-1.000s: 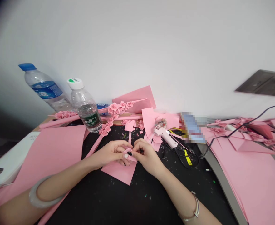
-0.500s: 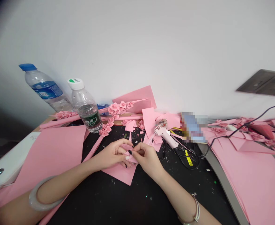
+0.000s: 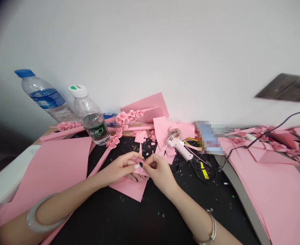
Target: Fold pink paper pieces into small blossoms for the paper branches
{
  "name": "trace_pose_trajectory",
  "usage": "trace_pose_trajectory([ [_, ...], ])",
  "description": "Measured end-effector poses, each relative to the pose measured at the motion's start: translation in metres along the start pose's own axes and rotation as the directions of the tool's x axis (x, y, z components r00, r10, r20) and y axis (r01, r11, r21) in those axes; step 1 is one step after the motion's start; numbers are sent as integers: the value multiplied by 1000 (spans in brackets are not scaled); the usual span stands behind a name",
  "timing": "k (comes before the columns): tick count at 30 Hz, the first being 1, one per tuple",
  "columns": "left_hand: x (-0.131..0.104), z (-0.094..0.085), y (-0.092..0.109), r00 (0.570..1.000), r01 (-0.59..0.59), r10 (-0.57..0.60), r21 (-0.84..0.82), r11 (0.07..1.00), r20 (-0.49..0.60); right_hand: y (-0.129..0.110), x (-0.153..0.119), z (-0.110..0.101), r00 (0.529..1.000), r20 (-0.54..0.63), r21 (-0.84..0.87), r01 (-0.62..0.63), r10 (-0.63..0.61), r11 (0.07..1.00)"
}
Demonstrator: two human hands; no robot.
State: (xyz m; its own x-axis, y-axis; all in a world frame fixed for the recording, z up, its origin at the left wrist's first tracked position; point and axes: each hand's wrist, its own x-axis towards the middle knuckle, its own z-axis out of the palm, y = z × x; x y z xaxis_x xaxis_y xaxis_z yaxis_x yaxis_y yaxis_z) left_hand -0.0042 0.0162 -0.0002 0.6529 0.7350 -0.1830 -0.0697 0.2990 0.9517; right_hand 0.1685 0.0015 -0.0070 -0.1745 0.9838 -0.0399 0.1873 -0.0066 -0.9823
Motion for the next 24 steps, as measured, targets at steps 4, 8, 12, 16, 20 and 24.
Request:
trace_pose_trajectory([
  [4,1,1,-4,1000,-26,26,-10,1000,9,1,-1,1,1000,4,14,4,-4,1000],
  [8,2,1,-8,999,-30,31,21,999,-24,3,-2,4,1000,3,31,-3,3,1000],
  [12,2,2,-7,999,-21,23,29,999,-48,3,-1,4,1000,6,45,-17,17,999],
  [16,1,4,-4,997,-22,25,45,999,-66,1,-1,2,999,2,74,-43,43,996],
  [20,0,5,-2,996,-25,31,67,997,-78,0,-1,2,998,-5,103,-58,59,993],
  [24,-1,5,-2,995,-31,40,109,994,-88,0,-1,2,998,-6,114,-62,63,992],
])
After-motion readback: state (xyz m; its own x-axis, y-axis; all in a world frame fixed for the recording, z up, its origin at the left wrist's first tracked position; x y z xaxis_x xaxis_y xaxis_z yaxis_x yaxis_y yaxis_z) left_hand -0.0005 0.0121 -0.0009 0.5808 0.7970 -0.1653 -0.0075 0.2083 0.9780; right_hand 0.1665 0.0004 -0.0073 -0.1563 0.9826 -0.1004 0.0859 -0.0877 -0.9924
